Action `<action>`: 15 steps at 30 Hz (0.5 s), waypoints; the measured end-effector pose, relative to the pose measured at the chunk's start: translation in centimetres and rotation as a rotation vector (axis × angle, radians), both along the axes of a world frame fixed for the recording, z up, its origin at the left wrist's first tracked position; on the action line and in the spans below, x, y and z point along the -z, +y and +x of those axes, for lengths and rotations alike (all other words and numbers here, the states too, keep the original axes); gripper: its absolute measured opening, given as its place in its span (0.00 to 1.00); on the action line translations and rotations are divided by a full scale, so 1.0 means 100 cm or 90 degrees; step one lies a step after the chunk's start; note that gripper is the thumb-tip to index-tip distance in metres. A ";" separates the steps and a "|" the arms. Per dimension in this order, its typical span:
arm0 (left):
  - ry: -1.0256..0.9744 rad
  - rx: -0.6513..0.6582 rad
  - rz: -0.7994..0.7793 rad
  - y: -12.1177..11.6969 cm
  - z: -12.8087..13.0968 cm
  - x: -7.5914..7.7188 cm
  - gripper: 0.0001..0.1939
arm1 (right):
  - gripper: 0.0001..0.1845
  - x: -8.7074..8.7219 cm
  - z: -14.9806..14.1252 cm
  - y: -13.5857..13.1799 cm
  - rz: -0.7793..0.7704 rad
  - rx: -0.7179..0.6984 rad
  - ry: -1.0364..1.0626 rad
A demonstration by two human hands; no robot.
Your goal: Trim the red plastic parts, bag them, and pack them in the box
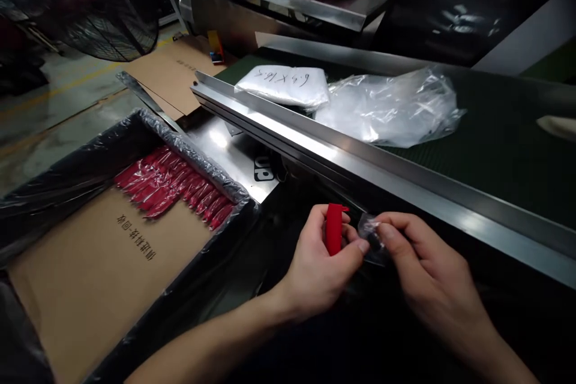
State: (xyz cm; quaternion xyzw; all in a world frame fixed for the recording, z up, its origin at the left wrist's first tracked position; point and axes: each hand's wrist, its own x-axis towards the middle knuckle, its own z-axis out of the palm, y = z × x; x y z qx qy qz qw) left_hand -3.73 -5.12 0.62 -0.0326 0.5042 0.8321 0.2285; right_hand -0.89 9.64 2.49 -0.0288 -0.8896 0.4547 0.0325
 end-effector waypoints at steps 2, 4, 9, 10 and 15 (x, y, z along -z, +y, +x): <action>0.033 0.003 -0.119 -0.005 0.003 0.009 0.16 | 0.11 0.008 0.007 0.002 0.020 0.036 -0.001; 0.089 0.011 -0.253 -0.010 0.005 0.016 0.15 | 0.09 0.010 0.011 0.005 0.066 0.049 0.055; 0.347 0.108 -0.448 -0.007 0.015 0.024 0.27 | 0.10 -0.002 0.016 0.005 0.089 -0.084 0.088; 0.407 0.122 -0.456 -0.005 0.018 0.026 0.30 | 0.09 -0.005 0.018 0.005 0.063 -0.125 0.047; 0.446 0.151 -0.464 0.000 0.022 0.033 0.35 | 0.05 -0.012 0.040 0.020 0.007 -0.095 0.049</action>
